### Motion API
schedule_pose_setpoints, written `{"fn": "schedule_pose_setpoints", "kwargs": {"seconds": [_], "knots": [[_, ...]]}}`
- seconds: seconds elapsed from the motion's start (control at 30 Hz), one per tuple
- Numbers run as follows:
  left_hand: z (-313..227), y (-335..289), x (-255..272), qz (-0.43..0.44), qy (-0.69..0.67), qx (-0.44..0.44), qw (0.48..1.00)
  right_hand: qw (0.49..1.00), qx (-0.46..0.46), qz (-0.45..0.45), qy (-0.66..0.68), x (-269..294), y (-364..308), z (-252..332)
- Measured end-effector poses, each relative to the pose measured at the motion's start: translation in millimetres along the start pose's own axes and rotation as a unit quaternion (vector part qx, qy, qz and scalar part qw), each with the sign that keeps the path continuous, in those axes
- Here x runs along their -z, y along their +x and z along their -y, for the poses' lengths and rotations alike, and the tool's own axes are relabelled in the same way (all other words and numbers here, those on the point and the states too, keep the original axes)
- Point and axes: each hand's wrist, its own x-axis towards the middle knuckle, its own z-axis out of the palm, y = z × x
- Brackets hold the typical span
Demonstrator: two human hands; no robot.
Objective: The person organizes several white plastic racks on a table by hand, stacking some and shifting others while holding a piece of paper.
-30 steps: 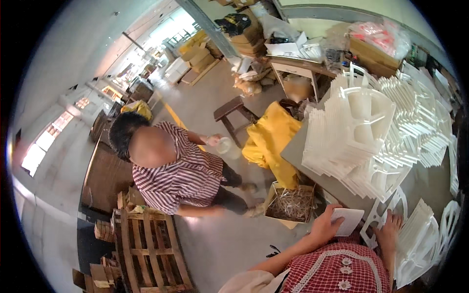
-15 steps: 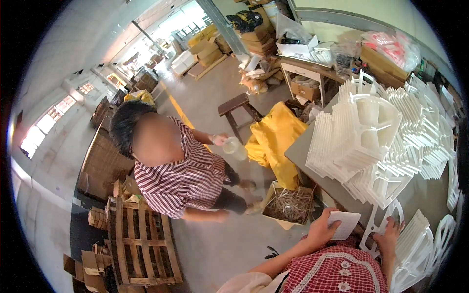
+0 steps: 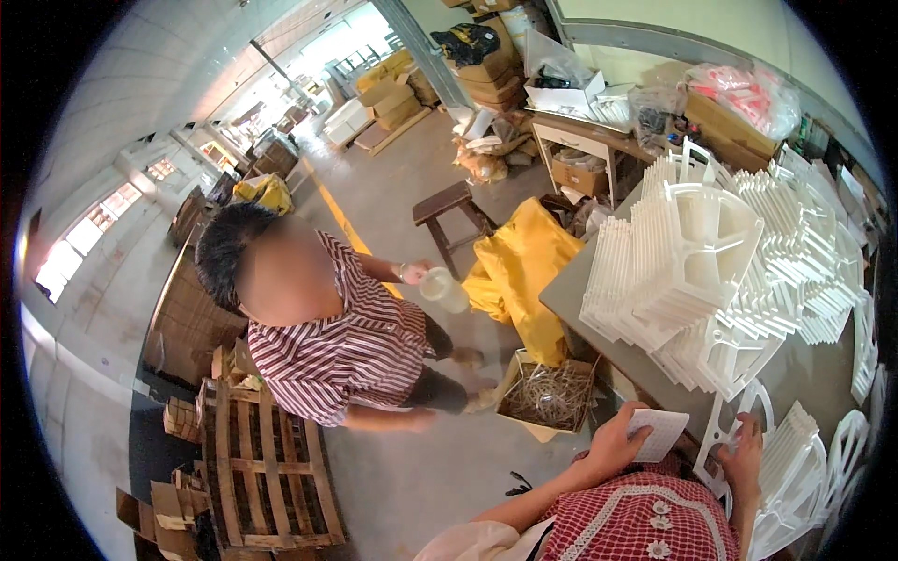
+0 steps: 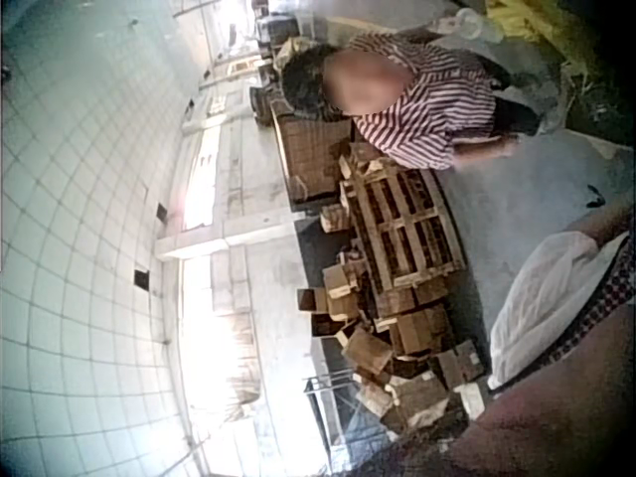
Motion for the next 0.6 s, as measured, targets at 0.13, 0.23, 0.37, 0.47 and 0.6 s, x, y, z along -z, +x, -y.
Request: {"fn": "schedule_pose_setpoints", "kwargs": {"seconds": [0.13, 0.23, 0.37, 0.47, 0.6], "knots": [[5, -1, -2, -0.001, -0.01, -0.003, 1.0, 1.0, 0.01, -0.003, 0.002, -1, 2, 0], [7, -2, -3, -0.008, -0.004, 0.004, 1.0, 1.0, 0.012, -0.014, 0.006, -2, 3, 1], [13, -4, -6, -0.015, 0.001, 0.011, 1.0, 0.999, 0.016, -0.022, -0.023, -6, 5, -5], [20, -5, -8, -0.02, 0.008, -0.003, 1.0, 0.998, 0.03, -0.036, -0.031, -7, 5, -5], [18, -5, -7, -0.024, 0.024, -0.017, 0.999, 0.995, 0.058, -0.051, -0.063, -11, 6, -18]]}}
